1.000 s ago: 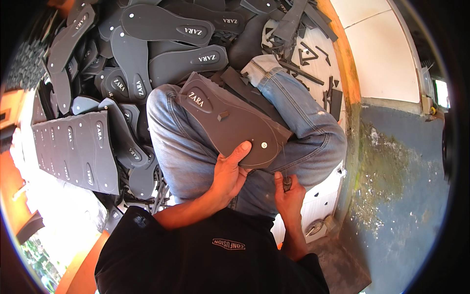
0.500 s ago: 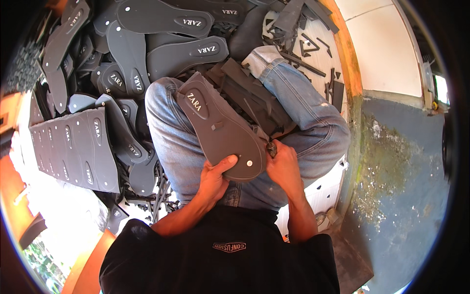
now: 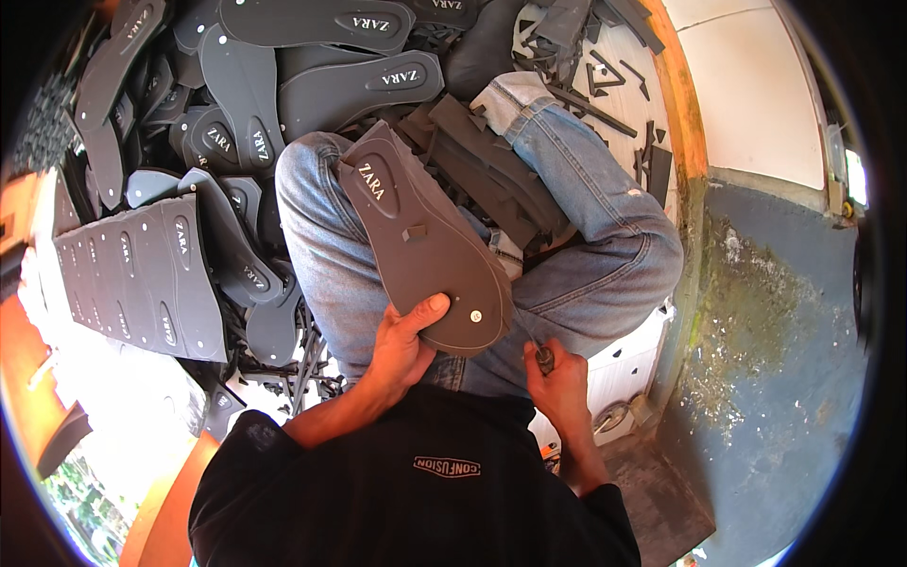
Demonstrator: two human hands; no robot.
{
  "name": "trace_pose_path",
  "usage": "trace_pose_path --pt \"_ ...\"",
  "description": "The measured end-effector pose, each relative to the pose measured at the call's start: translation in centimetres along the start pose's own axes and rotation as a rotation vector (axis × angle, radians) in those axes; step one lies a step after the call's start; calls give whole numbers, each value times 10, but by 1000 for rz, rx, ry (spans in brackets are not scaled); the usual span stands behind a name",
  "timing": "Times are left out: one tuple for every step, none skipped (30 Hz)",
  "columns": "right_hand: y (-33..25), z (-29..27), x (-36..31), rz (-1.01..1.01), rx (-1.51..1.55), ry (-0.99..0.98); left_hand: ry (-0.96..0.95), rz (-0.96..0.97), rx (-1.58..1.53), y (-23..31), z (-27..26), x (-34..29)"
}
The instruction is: The person, while sitting on the floor, uses a knife to cut and separate individual shoe soles from a larger sheet of black material.
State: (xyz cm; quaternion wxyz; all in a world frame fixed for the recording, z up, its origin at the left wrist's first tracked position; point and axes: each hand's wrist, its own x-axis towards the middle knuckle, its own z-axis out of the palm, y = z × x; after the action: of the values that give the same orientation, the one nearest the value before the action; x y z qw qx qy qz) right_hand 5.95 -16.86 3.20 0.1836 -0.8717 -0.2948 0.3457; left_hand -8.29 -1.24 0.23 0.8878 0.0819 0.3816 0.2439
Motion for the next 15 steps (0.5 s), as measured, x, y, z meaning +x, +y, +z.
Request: trace_pose_path --pt "-1 1 1 -3 -8 7 -8 -2 3 0 -2 0" --pt "-4 2 3 -22 -33 6 -17 -4 8 0 -4 0" --pt "-8 2 6 -42 -58 4 -25 -6 11 1 -6 0" --pt "-11 2 10 -63 -84 2 -13 -5 16 1 -6 0" --pt "-13 3 13 -79 -80 -2 -1 -5 18 2 -7 -1" --pt "-14 4 17 -95 -76 -7 12 -5 19 2 -8 -2" --pt "-16 5 21 -112 -73 -12 2 -12 18 3 -10 -2" --pt "-18 6 24 -112 -81 -17 -7 -17 19 4 -11 -2" --pt "-21 6 27 -112 -90 -23 -16 -22 20 5 -12 -2" --pt "-25 6 31 -112 -100 -28 -17 -24 22 5 -12 -2" --pt "-29 7 36 -130 -129 -27 -19 -27 25 4 -14 -2" --pt "-34 8 43 -149 -158 -27 -22 -30 29 4 -15 -2" --pt "-37 8 48 -168 -187 -26 -12 -36 44 4 -16 -2" --pt "-40 8 52 -185 -178 -36 -1 -39 60 6 -18 -3" --pt "-43 7 56 -202 -170 -46 9 -42 76 8 -19 -3"
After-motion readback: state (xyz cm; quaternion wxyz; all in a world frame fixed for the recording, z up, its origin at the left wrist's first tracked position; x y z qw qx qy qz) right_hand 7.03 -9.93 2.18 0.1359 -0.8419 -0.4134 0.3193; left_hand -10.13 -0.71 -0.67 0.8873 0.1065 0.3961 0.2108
